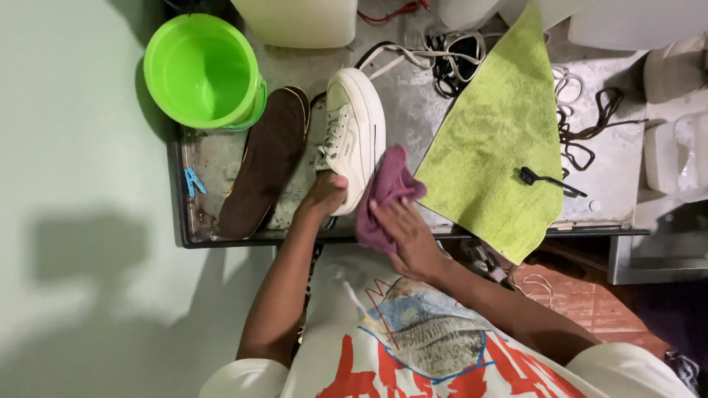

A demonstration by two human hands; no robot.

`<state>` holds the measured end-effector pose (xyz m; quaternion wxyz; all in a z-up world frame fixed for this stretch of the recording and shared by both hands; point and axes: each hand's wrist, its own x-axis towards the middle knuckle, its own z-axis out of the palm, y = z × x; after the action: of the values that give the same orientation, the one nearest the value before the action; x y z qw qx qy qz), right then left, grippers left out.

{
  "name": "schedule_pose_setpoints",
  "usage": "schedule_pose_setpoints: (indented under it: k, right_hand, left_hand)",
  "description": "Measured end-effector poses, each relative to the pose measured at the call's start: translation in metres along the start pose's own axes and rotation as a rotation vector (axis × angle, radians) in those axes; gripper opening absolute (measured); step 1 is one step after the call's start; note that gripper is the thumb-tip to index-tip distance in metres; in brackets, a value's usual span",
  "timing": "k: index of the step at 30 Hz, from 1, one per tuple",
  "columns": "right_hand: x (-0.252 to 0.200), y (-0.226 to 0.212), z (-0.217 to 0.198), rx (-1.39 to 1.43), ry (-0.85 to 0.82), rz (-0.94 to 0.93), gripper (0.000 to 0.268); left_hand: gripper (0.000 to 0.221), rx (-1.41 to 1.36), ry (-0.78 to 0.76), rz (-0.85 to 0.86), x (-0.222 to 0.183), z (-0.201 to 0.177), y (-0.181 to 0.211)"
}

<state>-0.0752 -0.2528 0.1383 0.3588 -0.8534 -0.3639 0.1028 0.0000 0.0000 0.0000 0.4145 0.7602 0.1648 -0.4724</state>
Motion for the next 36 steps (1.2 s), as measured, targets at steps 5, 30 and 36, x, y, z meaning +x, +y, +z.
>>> schedule_pose_setpoints:
  k: [5,30,36]
  right_hand:
    - [0.029,0.017,-0.001,-0.172,-0.020,-0.215,0.087]
    - [0.108,0.058,-0.021,-0.086,0.076,-0.303,0.080]
    - [0.190,0.094,-0.052,-0.303,0.164,-0.158,0.065]
  left_hand:
    - [0.120,-0.050,0.274,0.347,-0.057,0.016,0.005]
    - [0.097,0.034,0.108,0.307,-0.162,-0.024,0.097]
    - [0.153,0.011,0.179,0.446,-0.067,0.007,0.035]
